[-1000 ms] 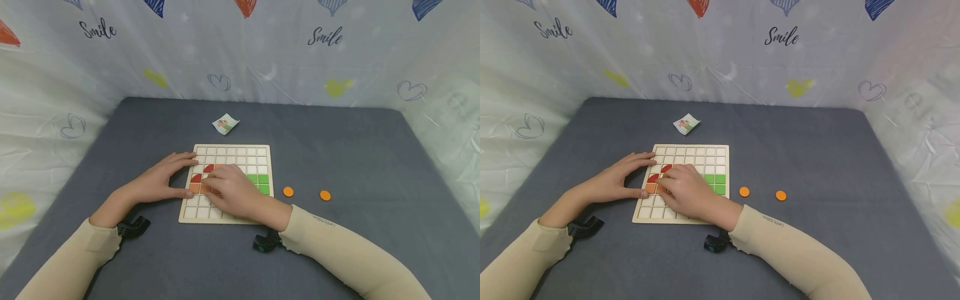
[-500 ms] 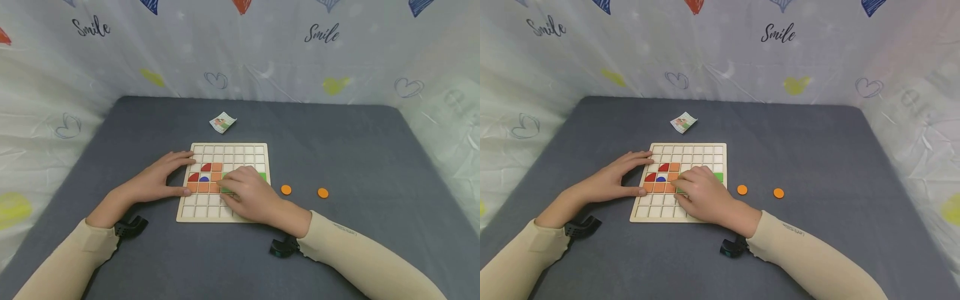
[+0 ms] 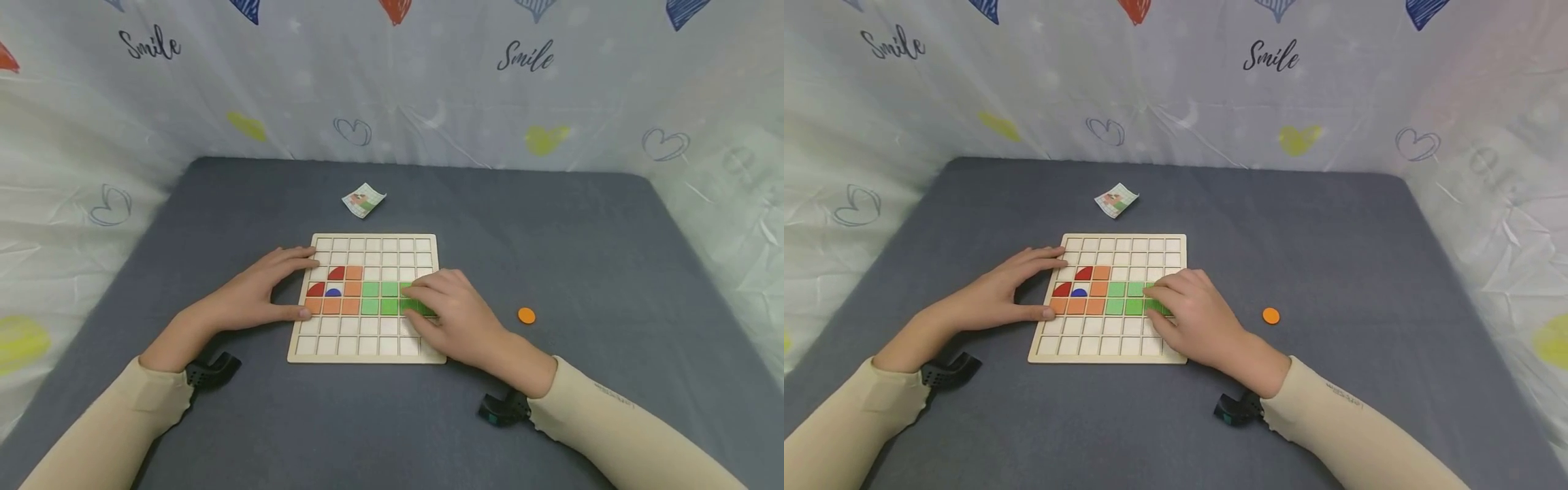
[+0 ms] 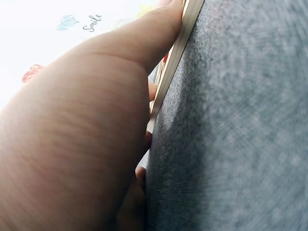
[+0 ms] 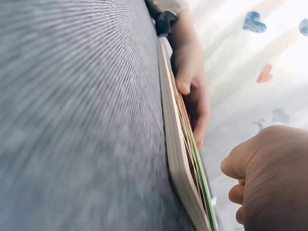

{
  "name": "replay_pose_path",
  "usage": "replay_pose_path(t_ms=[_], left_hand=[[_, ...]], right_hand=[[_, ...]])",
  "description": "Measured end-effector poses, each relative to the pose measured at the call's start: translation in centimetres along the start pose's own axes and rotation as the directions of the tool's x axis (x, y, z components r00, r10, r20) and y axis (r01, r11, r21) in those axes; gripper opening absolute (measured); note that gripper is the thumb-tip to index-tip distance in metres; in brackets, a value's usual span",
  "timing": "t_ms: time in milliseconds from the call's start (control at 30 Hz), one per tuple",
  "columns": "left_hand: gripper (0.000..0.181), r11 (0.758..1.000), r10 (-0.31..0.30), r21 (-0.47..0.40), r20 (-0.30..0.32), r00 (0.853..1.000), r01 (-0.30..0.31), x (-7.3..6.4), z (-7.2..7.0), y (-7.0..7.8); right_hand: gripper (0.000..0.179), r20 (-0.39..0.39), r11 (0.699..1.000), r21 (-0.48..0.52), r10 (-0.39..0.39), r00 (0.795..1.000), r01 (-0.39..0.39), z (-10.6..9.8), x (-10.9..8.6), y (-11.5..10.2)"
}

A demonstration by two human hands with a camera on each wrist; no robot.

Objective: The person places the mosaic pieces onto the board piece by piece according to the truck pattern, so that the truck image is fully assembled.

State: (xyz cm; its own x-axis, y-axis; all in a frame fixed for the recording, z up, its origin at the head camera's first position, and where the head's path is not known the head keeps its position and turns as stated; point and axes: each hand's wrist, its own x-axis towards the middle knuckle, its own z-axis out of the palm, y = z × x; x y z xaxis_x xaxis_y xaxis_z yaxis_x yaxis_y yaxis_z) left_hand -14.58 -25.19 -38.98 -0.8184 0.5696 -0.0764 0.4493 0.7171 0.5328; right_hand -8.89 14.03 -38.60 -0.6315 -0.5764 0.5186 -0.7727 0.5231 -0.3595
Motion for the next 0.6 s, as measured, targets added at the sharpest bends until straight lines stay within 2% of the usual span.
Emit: replay_pose_path(t_ms=[333,600], left_hand=[[0.096,1.0,-0.011,-0.009,0.004,1.0,0.011,-0.1,-0.3,0.2],[0.098,1.0,0.01,-0.016,0.012,1.0,-0.01,-0.1,-0.2,0.1]], right_hand=[[0.029,-0.058,1.0,-0.011,-0.001,0.998,0.0,-1.3,-2.1,1.8],[0.032,-0.052,0.997,-0.039,0.064,0.997,-0.066,-2.7,-4.0,2.5]])
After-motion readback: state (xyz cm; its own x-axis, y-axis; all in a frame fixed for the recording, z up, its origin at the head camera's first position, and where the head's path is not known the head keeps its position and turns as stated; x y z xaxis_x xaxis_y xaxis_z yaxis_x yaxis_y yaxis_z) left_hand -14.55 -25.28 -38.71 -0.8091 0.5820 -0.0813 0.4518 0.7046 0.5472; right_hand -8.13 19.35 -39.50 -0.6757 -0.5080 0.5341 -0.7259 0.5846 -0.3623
